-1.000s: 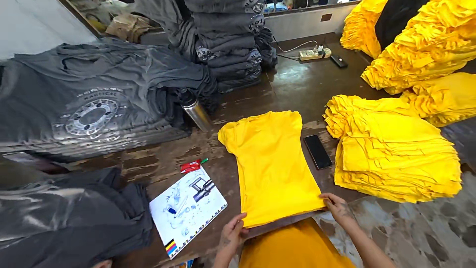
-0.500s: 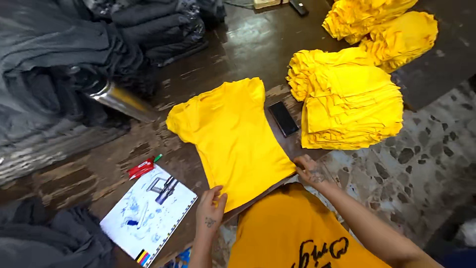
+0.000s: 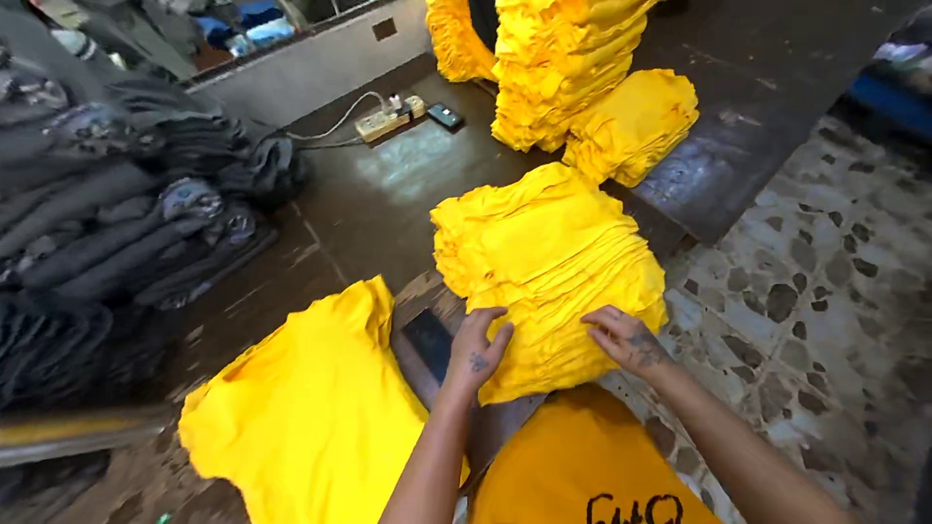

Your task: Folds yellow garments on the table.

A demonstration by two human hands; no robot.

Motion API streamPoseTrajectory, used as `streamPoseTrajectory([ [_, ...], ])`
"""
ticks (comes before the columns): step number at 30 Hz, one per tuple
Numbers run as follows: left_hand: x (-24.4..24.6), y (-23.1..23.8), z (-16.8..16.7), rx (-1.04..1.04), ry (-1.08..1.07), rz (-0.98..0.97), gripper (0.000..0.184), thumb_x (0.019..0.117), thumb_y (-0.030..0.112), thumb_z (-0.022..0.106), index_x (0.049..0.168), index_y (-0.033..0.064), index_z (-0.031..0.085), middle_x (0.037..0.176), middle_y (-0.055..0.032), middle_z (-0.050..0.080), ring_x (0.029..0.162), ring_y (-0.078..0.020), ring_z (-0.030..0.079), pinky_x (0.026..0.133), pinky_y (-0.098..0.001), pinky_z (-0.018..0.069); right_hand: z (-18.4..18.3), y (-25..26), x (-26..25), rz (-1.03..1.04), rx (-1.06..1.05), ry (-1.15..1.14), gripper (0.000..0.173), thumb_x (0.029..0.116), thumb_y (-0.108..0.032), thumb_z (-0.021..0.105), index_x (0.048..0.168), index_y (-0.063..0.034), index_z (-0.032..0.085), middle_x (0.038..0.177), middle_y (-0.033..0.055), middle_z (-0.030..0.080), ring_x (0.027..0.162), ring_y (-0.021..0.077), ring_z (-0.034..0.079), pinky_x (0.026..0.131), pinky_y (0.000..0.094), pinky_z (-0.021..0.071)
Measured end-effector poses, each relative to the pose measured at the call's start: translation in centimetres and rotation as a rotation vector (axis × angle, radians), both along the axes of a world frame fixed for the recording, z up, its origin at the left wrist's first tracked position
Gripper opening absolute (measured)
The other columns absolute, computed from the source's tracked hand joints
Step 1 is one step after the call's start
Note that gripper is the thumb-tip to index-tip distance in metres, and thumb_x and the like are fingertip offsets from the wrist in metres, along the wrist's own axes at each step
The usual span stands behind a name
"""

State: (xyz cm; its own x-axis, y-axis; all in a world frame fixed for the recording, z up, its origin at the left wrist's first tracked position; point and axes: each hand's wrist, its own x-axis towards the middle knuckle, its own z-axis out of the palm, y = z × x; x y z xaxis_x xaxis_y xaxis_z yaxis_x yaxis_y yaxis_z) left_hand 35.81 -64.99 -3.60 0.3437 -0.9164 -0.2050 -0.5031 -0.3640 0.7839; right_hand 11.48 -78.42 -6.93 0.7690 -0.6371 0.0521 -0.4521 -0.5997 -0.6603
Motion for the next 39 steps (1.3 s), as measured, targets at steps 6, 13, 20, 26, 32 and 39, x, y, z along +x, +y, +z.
streamPoseTrajectory([
  [6,-1.6,-13.2,-2.9,0.044,-0.388,-0.252,0.072,0.0953,0.046,0.065,0.155,0.0113,0.045,0.160,-0.0248,0.036,0.151,-0.0447,0.028,0.122,-0.0623,0.0185,-2.5,-7.8,-1.9,-0.268,-0.258,-0.148,0.031,0.0965,-0.015,0.059,0.122,-0.0027,0.072,0.132,0.0262,0.063,0.126,0.0467,0.058,0.105,0.0612,0.0458],
  [13,-2.7,-11.0,-6.2,0.037,-0.570,-0.363,0.061,0.1045,0.047,0.043,0.155,0.0130,0.045,0.164,-0.0185,0.034,0.154,-0.0394,0.025,0.122,-0.0641,0.0141,-10.8,-9.3,-2.6,-0.278,-0.410,-0.229,0.047,0.1037,-0.037,0.041,0.131,-0.0114,0.069,0.144,0.0235,0.057,0.137,0.0460,0.049,0.113,0.0634,0.0336],
  [20,-0.9,-5.7,-9.3,-0.393,-0.444,-0.032,0.039,0.0998,0.033,0.053,0.123,0.0067,0.071,0.136,-0.0219,0.063,0.131,-0.0429,0.056,0.111,-0.0638,0.0382,-1.9,-11.5,0.1,-0.164,-0.281,-0.108,0.029,0.0929,-0.018,0.063,0.116,-0.0040,0.074,0.122,0.0231,0.068,0.118,0.0485,0.061,0.101,0.0667,0.0440],
  [26,-2.8,1.6,-11.3,-0.328,-0.258,0.292,0.044,0.0953,0.030,0.059,0.123,-0.0027,0.068,0.129,-0.0273,0.063,0.121,-0.0422,0.061,0.102,-0.0534,0.0495,0.7,-9.1,8.2,0.531,-0.157,0.359,0.087,0.0800,-0.045,0.083,0.155,-0.0178,0.047,0.161,0.0314,0.032,0.150,0.0540,0.024,0.114,0.0794,0.0146],
  [32,-3.3,6.1,-11.6,-0.234,-0.121,0.338,0.043,0.0954,0.028,0.063,0.125,-0.0027,0.067,0.134,-0.0267,0.061,0.125,-0.0422,0.060,0.105,-0.0544,0.0485,0.4,-8.2,11.2,0.715,-0.235,0.551,0.104,0.0728,-0.052,0.087,0.159,-0.0197,0.039,0.163,0.0329,0.025,0.152,0.0542,0.016,0.113,0.0821,0.0060],
  [39,-4.7,5.4,-9.5,-0.334,-0.126,0.446,0.037,0.0934,0.021,0.062,0.120,-0.0039,0.070,0.129,-0.0264,0.064,0.123,-0.0428,0.060,0.105,-0.0541,0.0471,0.9,-8.1,12.3,0.750,-0.252,0.502,0.051,0.0953,-0.033,0.066,0.144,-0.0173,0.060,0.150,0.0318,0.047,0.143,0.0544,0.038,0.111,0.0775,0.0233],
])
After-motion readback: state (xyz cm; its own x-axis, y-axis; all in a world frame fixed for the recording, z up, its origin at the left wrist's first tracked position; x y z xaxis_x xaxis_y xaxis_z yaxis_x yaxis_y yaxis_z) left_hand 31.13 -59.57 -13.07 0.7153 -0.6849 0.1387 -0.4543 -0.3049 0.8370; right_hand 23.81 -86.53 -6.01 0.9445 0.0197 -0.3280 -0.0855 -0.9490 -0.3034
